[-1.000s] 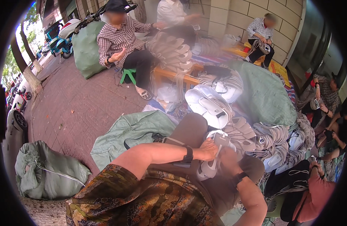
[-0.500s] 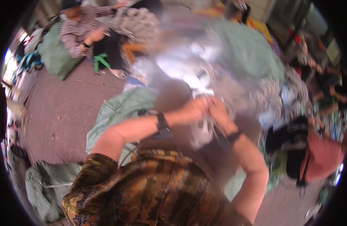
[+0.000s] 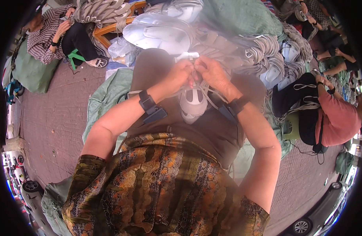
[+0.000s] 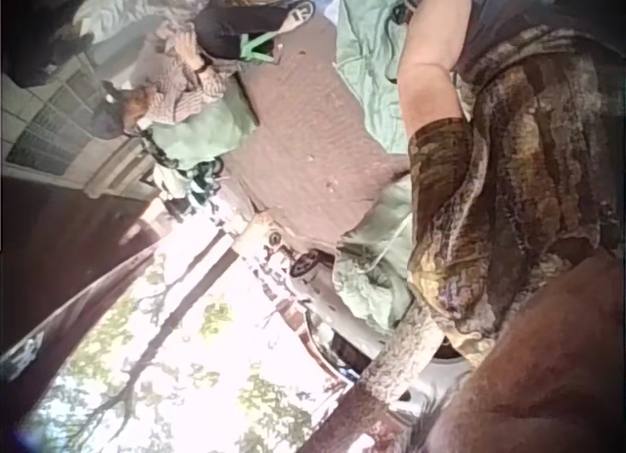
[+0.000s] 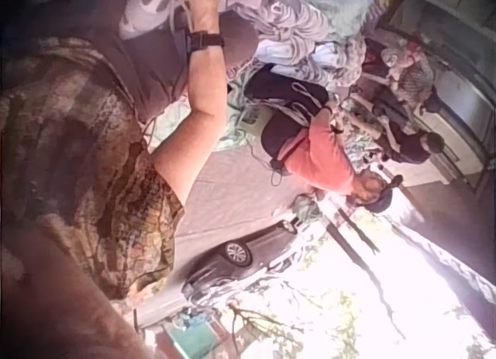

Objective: The person sits on a tarp on the sidewalk and laces a white sneaker held on their lap. They repeatedly thread the laces through the eyelets, pull them tight, and adjust the fit. Other people are sitting nearby performing similar tasks.

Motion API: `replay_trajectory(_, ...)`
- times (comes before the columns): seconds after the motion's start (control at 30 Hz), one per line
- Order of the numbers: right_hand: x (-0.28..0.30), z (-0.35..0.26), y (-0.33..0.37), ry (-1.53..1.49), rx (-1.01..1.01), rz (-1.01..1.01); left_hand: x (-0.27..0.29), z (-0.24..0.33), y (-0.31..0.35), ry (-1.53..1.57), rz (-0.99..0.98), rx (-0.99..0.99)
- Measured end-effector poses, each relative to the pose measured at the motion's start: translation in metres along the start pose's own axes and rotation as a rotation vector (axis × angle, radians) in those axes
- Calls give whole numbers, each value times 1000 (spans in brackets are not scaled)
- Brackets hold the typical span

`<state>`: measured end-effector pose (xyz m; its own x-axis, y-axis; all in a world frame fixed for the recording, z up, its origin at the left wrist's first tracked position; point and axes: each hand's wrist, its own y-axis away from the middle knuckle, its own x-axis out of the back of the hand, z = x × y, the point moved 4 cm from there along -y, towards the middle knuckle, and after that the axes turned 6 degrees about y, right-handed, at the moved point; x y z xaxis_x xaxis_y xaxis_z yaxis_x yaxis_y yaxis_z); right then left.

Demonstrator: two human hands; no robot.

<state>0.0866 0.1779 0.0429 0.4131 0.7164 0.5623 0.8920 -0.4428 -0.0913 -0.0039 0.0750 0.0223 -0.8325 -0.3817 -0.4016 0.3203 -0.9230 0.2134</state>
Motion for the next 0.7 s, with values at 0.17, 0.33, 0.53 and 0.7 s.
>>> replay_trajectory(0.17,-4,9,4,-140,-93,-52,5,-6,-2,41,-49,20)
replay_trajectory(0.33,-3,14,2,-237,-167,-99,3,-2,1,-60,-96,70)
replay_trajectory(0.53,-9,30,-7,-285,-279,-258,-3,-4,9,-316,-156,83)
replay_trajectory(0.7,-26,6,-13,27,35,-345,-18,22,27,-351,-227,-7)
